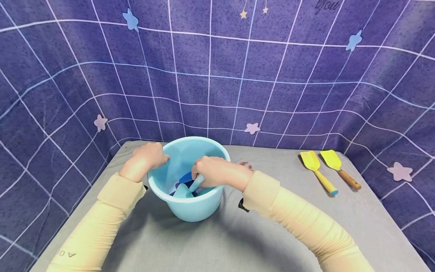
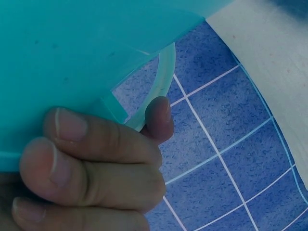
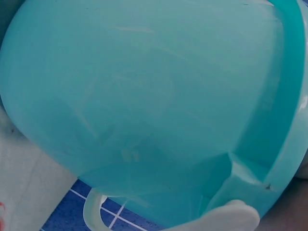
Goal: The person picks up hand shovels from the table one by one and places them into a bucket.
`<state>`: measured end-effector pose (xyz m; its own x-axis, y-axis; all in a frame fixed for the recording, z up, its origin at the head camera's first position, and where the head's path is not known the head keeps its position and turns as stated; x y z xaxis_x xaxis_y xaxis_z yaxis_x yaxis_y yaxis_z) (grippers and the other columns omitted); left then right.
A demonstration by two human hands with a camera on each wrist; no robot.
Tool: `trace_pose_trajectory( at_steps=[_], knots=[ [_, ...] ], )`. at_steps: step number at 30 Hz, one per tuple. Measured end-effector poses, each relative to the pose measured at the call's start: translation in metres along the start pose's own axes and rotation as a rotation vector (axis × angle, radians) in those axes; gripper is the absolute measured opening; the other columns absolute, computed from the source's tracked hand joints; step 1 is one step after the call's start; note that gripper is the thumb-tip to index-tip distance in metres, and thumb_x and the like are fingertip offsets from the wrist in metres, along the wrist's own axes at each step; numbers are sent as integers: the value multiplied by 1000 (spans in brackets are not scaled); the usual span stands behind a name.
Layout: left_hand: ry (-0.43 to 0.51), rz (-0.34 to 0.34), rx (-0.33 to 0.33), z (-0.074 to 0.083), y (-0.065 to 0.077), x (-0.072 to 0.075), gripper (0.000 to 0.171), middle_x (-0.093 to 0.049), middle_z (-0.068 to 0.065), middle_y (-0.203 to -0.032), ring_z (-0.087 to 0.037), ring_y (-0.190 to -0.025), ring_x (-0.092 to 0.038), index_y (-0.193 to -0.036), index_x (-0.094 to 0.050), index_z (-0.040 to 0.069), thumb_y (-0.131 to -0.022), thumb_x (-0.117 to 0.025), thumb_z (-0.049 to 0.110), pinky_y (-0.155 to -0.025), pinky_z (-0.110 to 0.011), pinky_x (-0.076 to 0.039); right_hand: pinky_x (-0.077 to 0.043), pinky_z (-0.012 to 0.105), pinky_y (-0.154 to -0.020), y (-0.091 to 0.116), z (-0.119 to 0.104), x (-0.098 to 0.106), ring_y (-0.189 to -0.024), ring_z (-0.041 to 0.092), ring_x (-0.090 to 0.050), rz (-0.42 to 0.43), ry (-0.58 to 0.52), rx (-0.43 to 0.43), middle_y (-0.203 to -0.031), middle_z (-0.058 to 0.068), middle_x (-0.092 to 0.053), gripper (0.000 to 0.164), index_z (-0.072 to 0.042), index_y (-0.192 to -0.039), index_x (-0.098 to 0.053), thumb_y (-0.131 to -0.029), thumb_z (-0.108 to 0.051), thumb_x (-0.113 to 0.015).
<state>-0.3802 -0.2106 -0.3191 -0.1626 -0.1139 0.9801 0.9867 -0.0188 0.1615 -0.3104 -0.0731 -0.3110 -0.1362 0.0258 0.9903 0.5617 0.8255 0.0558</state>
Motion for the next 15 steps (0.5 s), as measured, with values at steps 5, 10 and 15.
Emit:
trace_pose_trajectory(
  at_steps=[5,10,15],
  knots=[
    [0,2,0,1,0,1,32,-60,-17,-91,-32,-81,-60,-80,-59,6,-89,-51,35,-65,-46,-47,-51,27,-76,0,0,-1,-92,13,-60,-7,-9,7,-99,-1,-65,26,-13,-101,-71,-78,-24,-77],
    [3,5,4,0,1,0,33,-60,-18,-94,-33,-83,-60,-84,-60,4,-89,-51,36,-68,-48,-47,-50,26,-80,2,0,0,-92,14,-61,-1,-21,32,-99,0,-67,29,-11,-101,-71,-77,-25,-78],
    [0,6,8,0,1,0,32,-60,-17,-93,-33,-83,-60,-81,-59,6,-89,-50,36,-68,-47,-47,-50,25,-81,6,0,5,-94,13,-62,11,-28,40,-104,0,-67,30,-11,-106,-69,-79,-24,-76]
  ],
)
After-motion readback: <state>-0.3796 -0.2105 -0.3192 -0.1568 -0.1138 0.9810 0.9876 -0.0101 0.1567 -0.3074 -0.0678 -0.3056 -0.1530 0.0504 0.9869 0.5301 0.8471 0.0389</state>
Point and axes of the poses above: each hand's wrist, its own y-axis away from the middle knuckle, its own x-axis out of the back of the hand, z = x × y, the point moved 10 cm from there along -y, towards the middle knuckle
